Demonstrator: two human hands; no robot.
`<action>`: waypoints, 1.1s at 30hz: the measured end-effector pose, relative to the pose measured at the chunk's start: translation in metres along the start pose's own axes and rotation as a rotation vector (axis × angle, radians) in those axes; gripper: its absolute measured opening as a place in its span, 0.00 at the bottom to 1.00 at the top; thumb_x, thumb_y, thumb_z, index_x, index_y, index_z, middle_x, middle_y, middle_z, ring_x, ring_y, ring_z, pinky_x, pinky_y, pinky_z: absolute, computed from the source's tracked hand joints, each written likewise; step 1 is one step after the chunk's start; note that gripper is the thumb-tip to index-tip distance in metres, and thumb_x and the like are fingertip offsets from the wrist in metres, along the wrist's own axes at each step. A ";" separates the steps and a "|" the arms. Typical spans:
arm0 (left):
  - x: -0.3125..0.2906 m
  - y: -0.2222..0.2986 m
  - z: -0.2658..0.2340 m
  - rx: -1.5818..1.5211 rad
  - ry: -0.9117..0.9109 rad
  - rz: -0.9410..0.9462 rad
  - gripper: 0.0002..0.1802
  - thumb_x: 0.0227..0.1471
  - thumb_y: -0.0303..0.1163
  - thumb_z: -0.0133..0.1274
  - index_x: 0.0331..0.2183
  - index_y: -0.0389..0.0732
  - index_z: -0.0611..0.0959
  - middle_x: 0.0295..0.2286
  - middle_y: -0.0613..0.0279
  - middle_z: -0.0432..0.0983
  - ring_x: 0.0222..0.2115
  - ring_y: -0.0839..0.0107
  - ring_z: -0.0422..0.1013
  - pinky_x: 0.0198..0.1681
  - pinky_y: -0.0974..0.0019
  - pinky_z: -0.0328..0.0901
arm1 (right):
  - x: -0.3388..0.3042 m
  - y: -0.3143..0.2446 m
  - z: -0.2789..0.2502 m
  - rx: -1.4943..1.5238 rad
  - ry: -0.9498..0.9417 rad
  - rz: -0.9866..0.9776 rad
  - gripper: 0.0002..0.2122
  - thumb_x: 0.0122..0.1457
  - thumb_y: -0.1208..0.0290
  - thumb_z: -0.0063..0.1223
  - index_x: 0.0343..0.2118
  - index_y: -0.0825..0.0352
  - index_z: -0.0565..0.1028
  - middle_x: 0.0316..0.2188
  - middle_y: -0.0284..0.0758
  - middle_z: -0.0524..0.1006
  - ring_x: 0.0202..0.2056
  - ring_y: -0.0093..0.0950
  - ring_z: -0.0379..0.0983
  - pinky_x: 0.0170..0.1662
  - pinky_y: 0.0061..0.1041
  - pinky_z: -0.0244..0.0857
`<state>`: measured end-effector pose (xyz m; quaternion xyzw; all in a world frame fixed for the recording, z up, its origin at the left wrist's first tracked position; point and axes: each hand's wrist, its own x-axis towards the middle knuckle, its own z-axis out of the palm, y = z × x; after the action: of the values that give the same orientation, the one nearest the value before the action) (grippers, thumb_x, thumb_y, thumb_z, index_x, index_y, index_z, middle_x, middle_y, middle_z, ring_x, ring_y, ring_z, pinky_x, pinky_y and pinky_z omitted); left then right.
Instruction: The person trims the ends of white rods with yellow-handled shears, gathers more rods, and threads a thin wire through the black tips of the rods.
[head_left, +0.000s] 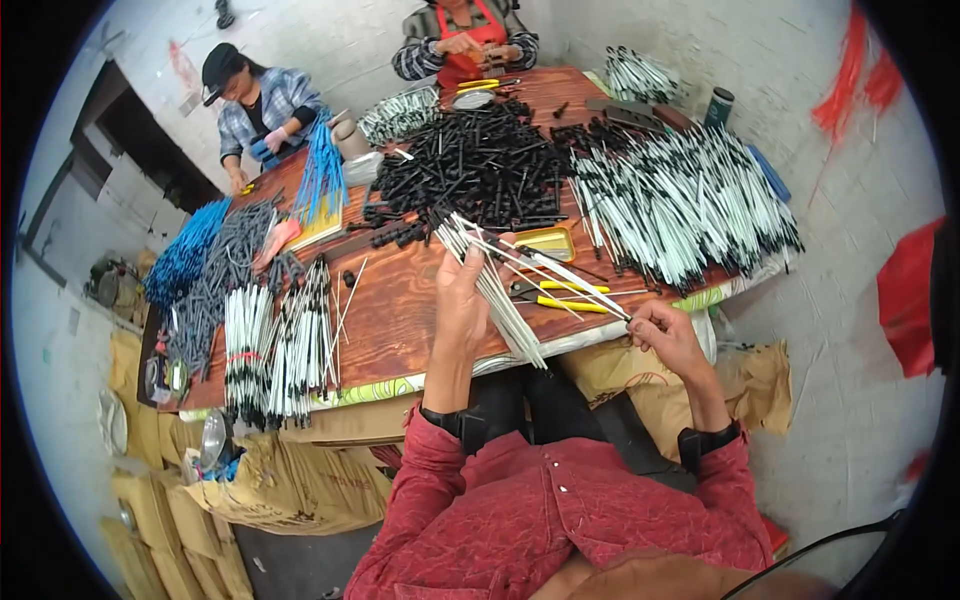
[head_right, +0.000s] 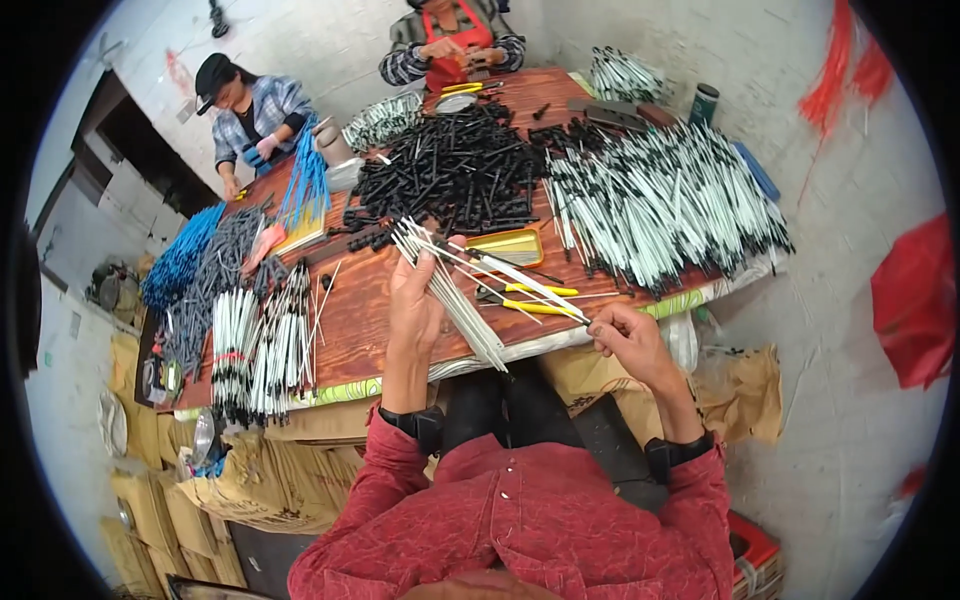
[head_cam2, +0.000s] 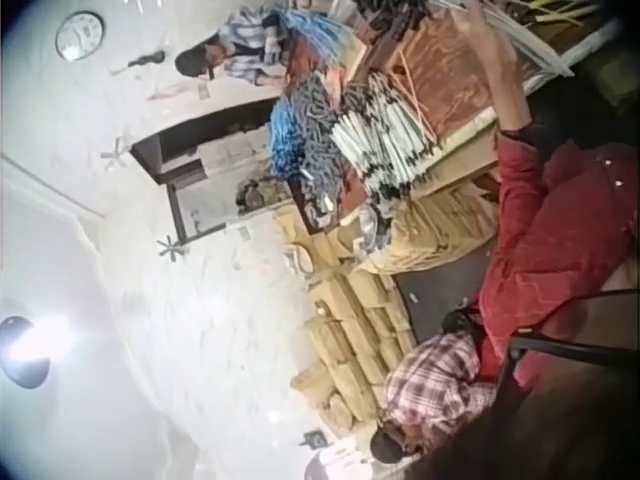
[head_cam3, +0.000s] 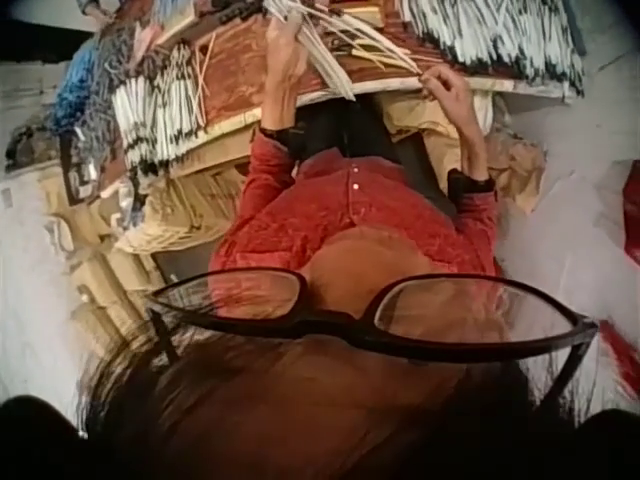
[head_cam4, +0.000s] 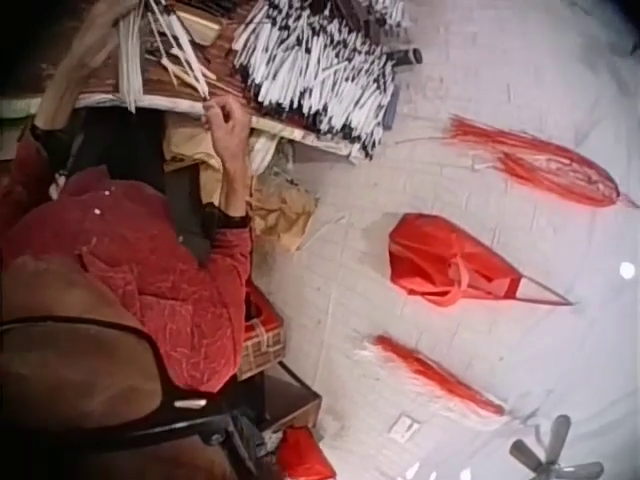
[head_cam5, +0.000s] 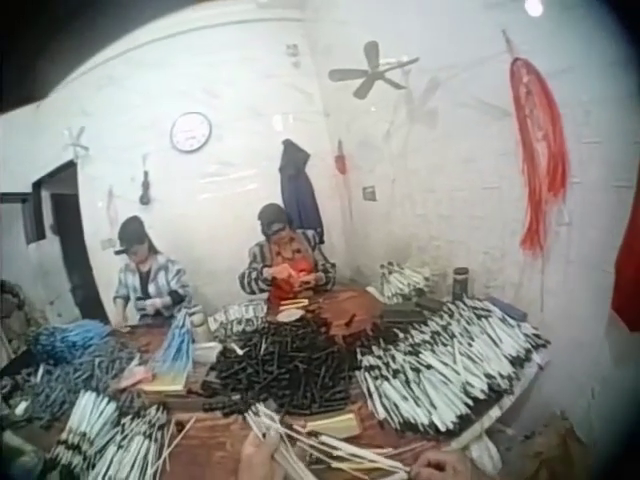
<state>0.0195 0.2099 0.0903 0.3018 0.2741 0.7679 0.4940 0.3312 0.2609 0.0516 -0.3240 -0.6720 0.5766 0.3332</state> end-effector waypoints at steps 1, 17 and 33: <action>0.000 0.000 -0.002 -0.009 0.006 0.014 0.11 0.65 0.34 0.49 0.46 0.40 0.72 0.44 0.50 0.77 0.40 0.63 0.77 0.45 0.60 0.74 | 0.000 0.001 0.003 -0.011 -0.013 -0.004 0.06 0.63 0.71 0.55 0.34 0.69 0.77 0.24 0.28 0.75 0.25 0.16 0.70 0.29 0.17 0.65; -0.009 0.005 -0.009 -0.064 0.029 -0.007 0.12 0.66 0.36 0.46 0.48 0.42 0.74 0.36 0.59 0.78 0.35 0.71 0.77 0.40 0.64 0.75 | -0.004 0.025 0.041 0.198 0.057 0.074 0.08 0.63 0.70 0.53 0.31 0.69 0.75 0.23 0.28 0.75 0.25 0.15 0.69 0.29 0.16 0.64; -0.004 0.002 -0.010 0.057 0.134 0.020 0.12 0.63 0.36 0.53 0.46 0.44 0.76 0.36 0.64 0.78 0.35 0.72 0.77 0.38 0.66 0.75 | -0.019 0.023 0.077 -0.231 0.338 -0.125 0.09 0.62 0.70 0.55 0.27 0.68 0.73 0.20 0.30 0.73 0.22 0.19 0.68 0.26 0.21 0.62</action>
<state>0.0123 0.2045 0.0845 0.2665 0.3250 0.7833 0.4580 0.2802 0.2050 0.0187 -0.4098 -0.6870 0.4115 0.4368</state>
